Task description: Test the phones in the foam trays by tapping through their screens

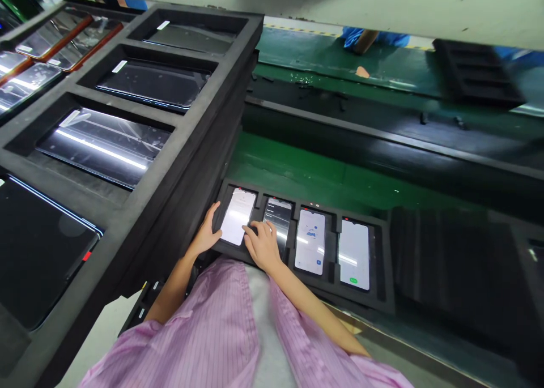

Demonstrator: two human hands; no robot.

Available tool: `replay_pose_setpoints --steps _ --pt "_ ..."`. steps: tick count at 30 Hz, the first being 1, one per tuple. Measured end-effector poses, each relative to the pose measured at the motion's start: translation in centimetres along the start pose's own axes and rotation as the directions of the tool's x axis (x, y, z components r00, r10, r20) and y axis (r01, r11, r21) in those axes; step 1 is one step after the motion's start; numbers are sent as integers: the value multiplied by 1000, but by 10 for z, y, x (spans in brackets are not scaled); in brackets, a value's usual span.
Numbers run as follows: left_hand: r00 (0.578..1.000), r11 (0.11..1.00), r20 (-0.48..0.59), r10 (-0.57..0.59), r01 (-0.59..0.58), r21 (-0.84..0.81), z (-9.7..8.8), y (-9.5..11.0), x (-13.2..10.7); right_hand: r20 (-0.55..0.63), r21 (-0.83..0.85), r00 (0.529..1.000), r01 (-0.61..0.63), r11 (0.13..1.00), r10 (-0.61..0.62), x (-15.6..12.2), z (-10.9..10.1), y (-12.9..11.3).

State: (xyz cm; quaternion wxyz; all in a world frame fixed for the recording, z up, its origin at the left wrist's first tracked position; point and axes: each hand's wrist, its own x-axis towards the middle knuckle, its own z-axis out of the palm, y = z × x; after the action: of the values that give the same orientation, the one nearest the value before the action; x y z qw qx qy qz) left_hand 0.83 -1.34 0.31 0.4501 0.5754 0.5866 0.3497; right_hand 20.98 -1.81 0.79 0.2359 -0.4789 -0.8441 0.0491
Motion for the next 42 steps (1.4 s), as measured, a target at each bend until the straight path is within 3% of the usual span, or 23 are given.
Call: replay_pose_setpoints --steps 8,18,31,42 --pt "1000 1000 0 -11 11 -7 0 0 0 -53 -18 999 -4 1000 3 -2 -2 4" --pt "999 997 -10 -40 39 -72 2 -5 1 -19 -4 1000 -5 1000 5 -4 0 3" --pt "1000 999 15 -4 4 -40 -2 1 0 -42 -2 999 8 1000 -8 -3 -3 3" --pt "999 999 -41 11 -9 51 3 -8 1 -39 -8 999 -25 1000 25 -4 -3 4"
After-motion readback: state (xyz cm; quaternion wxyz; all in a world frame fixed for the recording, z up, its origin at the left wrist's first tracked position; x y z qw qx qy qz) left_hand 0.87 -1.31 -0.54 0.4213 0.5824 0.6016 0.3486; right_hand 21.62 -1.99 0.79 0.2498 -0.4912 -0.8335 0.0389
